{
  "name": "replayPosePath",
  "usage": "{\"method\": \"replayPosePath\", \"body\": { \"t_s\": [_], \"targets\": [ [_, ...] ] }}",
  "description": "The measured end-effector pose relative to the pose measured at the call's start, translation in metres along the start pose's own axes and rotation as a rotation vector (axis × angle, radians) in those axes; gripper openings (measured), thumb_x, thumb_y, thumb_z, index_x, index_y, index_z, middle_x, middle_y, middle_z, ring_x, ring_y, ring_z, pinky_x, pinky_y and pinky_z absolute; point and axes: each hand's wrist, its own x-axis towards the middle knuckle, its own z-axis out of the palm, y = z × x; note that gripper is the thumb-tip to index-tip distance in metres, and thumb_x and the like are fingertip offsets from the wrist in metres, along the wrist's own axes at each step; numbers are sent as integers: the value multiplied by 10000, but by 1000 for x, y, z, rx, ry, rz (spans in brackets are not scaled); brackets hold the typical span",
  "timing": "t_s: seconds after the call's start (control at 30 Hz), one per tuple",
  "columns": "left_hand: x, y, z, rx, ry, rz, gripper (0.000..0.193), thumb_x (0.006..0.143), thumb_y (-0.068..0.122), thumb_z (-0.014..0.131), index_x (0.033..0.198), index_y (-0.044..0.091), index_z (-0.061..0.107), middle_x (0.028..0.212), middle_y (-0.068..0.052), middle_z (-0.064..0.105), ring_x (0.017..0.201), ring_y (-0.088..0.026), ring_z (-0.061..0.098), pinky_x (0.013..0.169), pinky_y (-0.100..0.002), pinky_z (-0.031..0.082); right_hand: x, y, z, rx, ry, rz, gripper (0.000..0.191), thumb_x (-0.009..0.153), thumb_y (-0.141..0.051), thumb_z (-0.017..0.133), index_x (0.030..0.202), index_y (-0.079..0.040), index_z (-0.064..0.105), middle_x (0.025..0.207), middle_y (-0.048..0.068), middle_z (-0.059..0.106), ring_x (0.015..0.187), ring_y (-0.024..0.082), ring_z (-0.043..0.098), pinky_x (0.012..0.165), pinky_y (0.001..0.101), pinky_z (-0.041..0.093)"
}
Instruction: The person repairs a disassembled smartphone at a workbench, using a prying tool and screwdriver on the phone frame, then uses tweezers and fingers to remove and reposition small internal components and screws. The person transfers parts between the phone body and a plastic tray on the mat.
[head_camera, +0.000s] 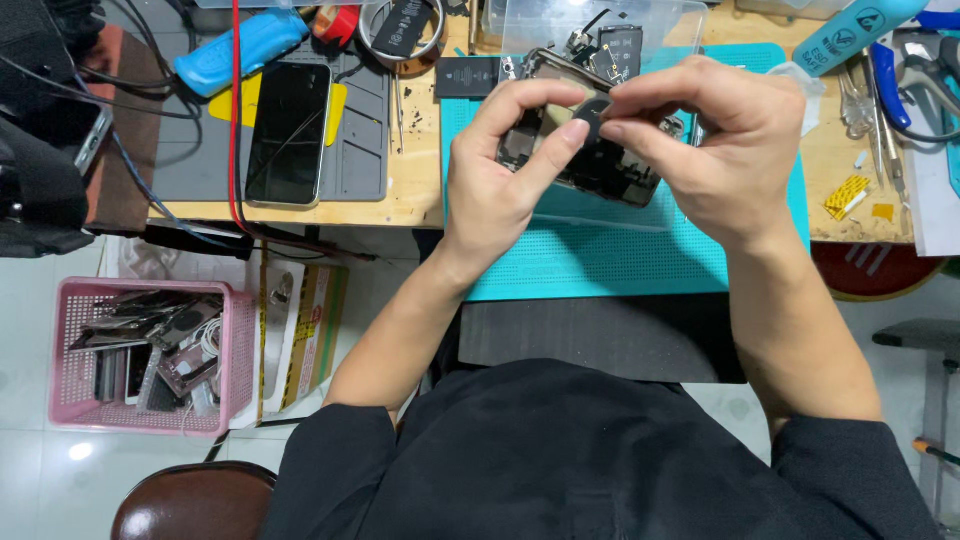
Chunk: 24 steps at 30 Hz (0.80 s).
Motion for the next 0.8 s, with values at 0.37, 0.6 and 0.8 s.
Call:
{"method": "replayPosePath", "body": {
  "t_s": [0.37,0.6,0.8],
  "targets": [
    [-1,-10,5,-85,77,-94,119,1063,133,693,1116,26,704,1055,3,703,931,-47,621,920,-224,513,6,-5,8,-43,-59,-108,166,944,49,823,1077,23,727,981,120,735,869,167,721,771,247,548],
    [-3,-9,4,-138,55,-97,184,1121,166,635,1168,13,726,1050,-5,728,983,-47,624,937,-199,498,6,-4,11,-132,-8,-116,89,985,70,786,1025,21,723,958,107,702,790,160,657,684,247,499],
    [-4,-6,3,-124,35,-78,192,1122,170,628,1163,7,718,1077,-17,729,1017,-63,644,983,-222,510,4,-3,12,-185,-21,-96,73,1011,66,745,988,39,681,975,103,667,793,165,613,702,277,473]
  ]
}}
